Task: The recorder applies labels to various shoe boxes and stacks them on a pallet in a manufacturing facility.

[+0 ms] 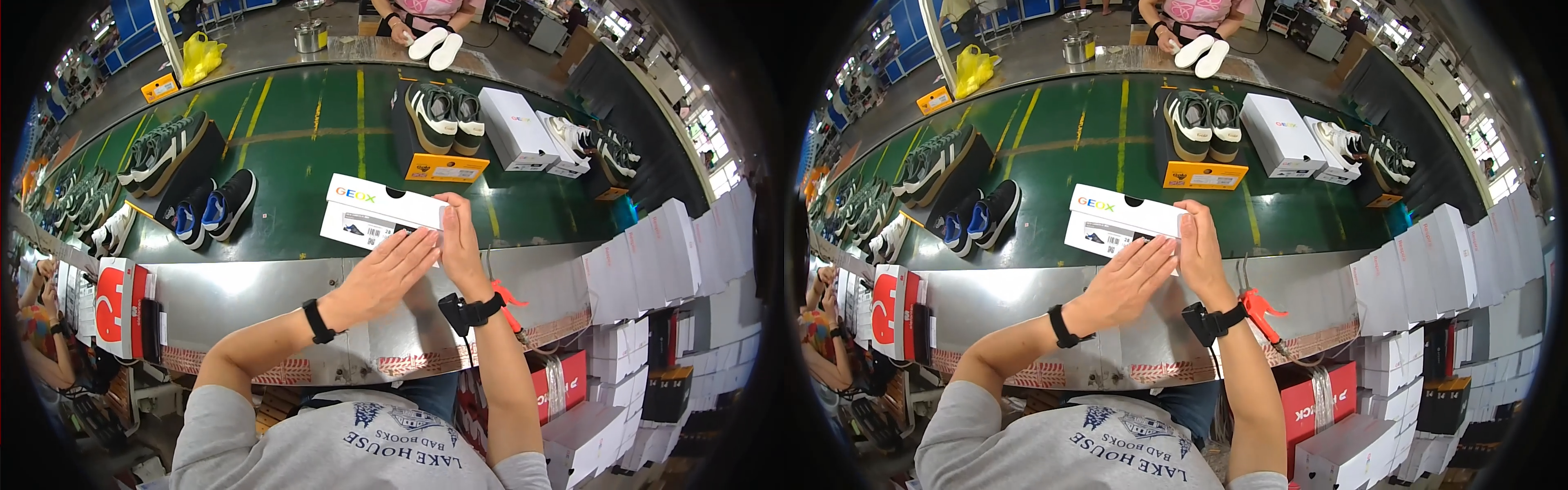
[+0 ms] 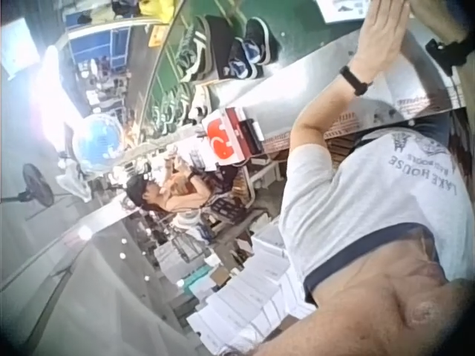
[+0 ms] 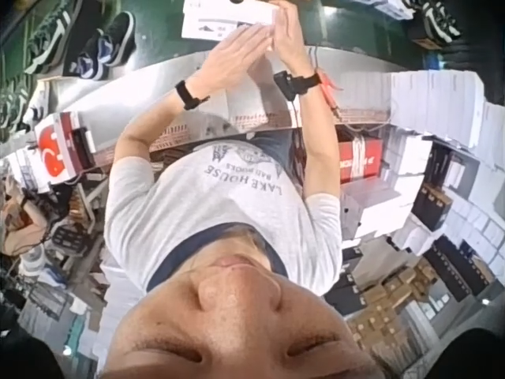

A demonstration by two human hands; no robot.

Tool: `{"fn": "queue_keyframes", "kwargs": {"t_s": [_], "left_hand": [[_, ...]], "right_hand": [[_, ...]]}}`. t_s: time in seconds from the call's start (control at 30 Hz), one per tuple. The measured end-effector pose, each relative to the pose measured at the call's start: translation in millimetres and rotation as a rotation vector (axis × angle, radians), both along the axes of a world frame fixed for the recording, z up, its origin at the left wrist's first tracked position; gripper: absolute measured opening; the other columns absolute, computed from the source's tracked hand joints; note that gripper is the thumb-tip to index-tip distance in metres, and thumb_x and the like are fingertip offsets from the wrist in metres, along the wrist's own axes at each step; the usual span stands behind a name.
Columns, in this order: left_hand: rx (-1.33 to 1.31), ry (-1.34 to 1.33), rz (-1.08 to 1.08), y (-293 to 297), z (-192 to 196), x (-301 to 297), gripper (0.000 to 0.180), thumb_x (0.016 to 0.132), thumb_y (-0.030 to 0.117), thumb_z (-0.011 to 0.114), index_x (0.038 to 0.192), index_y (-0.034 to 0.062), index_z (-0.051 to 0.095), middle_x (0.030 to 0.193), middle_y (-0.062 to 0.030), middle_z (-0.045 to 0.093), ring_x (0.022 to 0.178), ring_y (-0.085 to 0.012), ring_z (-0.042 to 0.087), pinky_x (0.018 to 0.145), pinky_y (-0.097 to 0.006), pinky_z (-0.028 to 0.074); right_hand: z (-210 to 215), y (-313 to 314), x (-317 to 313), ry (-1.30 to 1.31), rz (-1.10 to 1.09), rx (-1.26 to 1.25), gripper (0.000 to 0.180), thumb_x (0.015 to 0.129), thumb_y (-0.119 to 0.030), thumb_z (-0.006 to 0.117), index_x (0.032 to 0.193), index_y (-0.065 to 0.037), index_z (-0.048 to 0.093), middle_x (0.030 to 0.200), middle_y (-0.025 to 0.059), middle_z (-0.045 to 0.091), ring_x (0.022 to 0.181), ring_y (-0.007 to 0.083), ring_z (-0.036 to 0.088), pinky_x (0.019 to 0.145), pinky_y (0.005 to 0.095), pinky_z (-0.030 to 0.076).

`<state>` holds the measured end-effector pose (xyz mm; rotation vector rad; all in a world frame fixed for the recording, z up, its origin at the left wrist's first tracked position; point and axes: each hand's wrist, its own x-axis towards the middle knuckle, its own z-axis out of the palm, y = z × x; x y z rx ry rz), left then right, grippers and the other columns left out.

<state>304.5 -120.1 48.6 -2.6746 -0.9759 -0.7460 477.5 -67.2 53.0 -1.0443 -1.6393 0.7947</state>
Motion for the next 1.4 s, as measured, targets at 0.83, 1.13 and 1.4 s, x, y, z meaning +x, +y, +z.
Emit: {"fn": "queue_keyframes", "kwargs": {"t_s": [0.83,1.13,1.4], "left_hand": [[-1.201,-1.174,0.105,-15,-31,-111,0.062,0.100,0.023,0.050,0.151,0.0100,0.018,0.142,-0.0159,0.042,0.109,-0.0172,0.054,0.092,-0.035,0.046],[-0.785,-1.265,0.012,39,-27,-151,0.060,0.094,-0.001,0.051,0.147,0.0057,0.025,0.142,-0.0166,0.040,0.129,-0.0226,0.045,0.105,-0.035,0.038],[-0.219,-0.204,1.172,27,-64,-261,0.053,0.066,0.022,0.080,0.113,0.0082,0.059,0.110,-0.0198,0.051,0.099,-0.0376,0.053,0.082,-0.043,0.046]], "right_hand": [[21,-31,-9,-0.285,-0.193,-0.004,0.057,0.089,-0.022,0.063,0.135,0.002,0.039,0.124,0.0243,0.048,0.112,0.0345,0.052,0.096,0.0392,0.043],[18,19,-71,-0.042,-0.012,0.110,0.049,0.087,-0.004,0.057,0.134,-0.005,0.041,0.146,0.0182,0.036,0.128,0.0331,0.044,0.098,0.0371,0.044],[-64,-31,-89,-0.383,0.290,-0.011,0.038,0.086,-0.003,0.054,0.124,-0.003,0.051,0.139,0.0185,0.046,0.124,0.0366,0.049,0.103,0.0391,0.041]]}}
